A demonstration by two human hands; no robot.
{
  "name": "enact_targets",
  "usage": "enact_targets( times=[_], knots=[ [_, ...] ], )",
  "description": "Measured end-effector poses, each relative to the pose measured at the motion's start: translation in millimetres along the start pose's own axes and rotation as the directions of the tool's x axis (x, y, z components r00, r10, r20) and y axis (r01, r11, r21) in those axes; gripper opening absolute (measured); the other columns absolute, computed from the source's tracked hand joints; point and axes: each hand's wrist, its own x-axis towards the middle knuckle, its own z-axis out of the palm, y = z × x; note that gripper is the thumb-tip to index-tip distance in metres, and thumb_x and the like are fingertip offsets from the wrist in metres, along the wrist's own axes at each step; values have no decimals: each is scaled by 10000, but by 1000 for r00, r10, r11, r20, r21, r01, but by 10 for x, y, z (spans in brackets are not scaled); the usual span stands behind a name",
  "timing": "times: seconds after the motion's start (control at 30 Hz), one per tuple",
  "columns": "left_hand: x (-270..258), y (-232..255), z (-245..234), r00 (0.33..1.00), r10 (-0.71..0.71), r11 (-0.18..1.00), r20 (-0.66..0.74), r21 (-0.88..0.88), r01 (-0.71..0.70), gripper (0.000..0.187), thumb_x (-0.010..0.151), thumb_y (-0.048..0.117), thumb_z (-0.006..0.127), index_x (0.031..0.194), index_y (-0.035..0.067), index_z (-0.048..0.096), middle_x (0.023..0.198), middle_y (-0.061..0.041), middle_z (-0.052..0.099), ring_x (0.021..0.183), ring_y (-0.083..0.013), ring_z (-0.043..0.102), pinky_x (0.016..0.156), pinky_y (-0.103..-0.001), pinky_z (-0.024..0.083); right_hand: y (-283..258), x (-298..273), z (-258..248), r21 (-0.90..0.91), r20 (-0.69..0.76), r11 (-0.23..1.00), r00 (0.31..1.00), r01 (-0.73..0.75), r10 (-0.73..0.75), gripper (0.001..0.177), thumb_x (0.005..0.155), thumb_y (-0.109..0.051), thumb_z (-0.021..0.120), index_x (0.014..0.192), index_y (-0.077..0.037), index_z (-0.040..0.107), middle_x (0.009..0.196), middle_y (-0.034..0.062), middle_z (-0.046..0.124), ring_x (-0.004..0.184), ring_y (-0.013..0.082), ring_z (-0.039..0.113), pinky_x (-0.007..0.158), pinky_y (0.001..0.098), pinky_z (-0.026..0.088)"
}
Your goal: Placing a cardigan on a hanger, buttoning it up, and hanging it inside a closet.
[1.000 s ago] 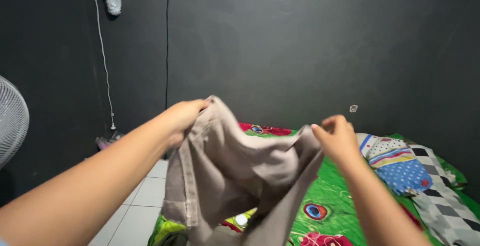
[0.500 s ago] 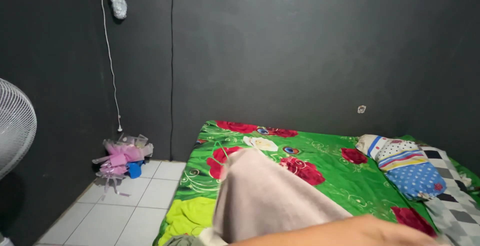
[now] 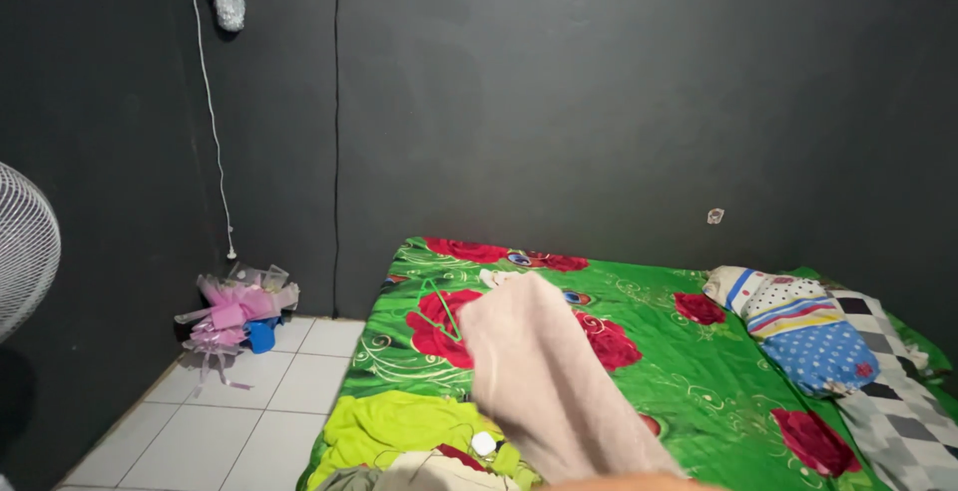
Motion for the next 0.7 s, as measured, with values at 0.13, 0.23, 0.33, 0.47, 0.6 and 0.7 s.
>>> enact_targets(
  times=[0.13, 0.23, 0.33, 0.47, 0.6, 0.7],
  knots=[
    [-100, 91, -141, 985, -45, 997, -165, -68, 34, 350, 1079, 330, 527, 1287, 73, 640, 1198, -52, 679, 1058, -145, 617, 947, -346, 514, -142, -161, -289, 111, 78, 989, 993, -94, 86, 292, 907, -202, 616, 1137, -41, 694, 1028, 80, 722, 907, 197, 669, 819, 377, 516],
    [-234, 299, -449, 958, -77, 993, -276, -112, 47, 310, 1032, 300, 544, 1238, 96, 653, 1157, -63, 693, 1005, -162, 645, 897, -368, 545, -504, -109, -577, 189, 129, 970, 983, -151, 128, 301, 913, -194, 596, 1153, -43, 697, 1051, 84, 733, 930, 207, 679, 845, 390, 523],
    [-521, 549, -1089, 782, -156, 987, -603, -57, 153, 278, 1021, 222, 491, 1192, 96, 670, 1139, -105, 685, 976, -202, 641, 879, -443, 552, -1195, 92, -907, 263, 183, 942, 969, -210, 165, 312, 919, -186, 577, 1168, -45, 700, 1073, 88, 744, 954, 216, 689, 870, 402, 529],
    [-977, 667, -1779, 668, -152, 987, -729, -144, 67, 303, 1006, 179, 466, 1167, 72, 699, 1106, -108, 748, 992, -228, 695, 922, -426, 562, -2254, 484, -1435, 353, 273, 884, 937, -308, 218, 330, 927, -175, 550, 1189, -48, 705, 1103, 94, 758, 985, 229, 702, 904, 419, 537],
    [-1342, 447, -2265, 557, -124, 976, -821, 1, 218, 366, 1037, 279, 496, 1159, 30, 735, 1054, -92, 783, 941, -207, 699, 897, -389, 541, -3040, 624, -1759, 509, 127, 845, 985, -164, 115, 325, 991, -207, 533, 1240, -31, 644, 1035, 59, 723, 906, 198, 679, 812, 390, 565],
    [-1403, 39, -2646, 523, -7, 874, -853, 249, 418, 369, 1034, 333, 539, 1149, 56, 755, 1007, -108, 775, 885, -192, 682, 870, -392, 540, -3352, 839, -1866, 512, 62, 858, 998, -39, 8, 353, 1024, -210, 564, 1374, -179, 605, 965, 12, 662, 844, 159, 640, 677, 380, 544]
  ],
)
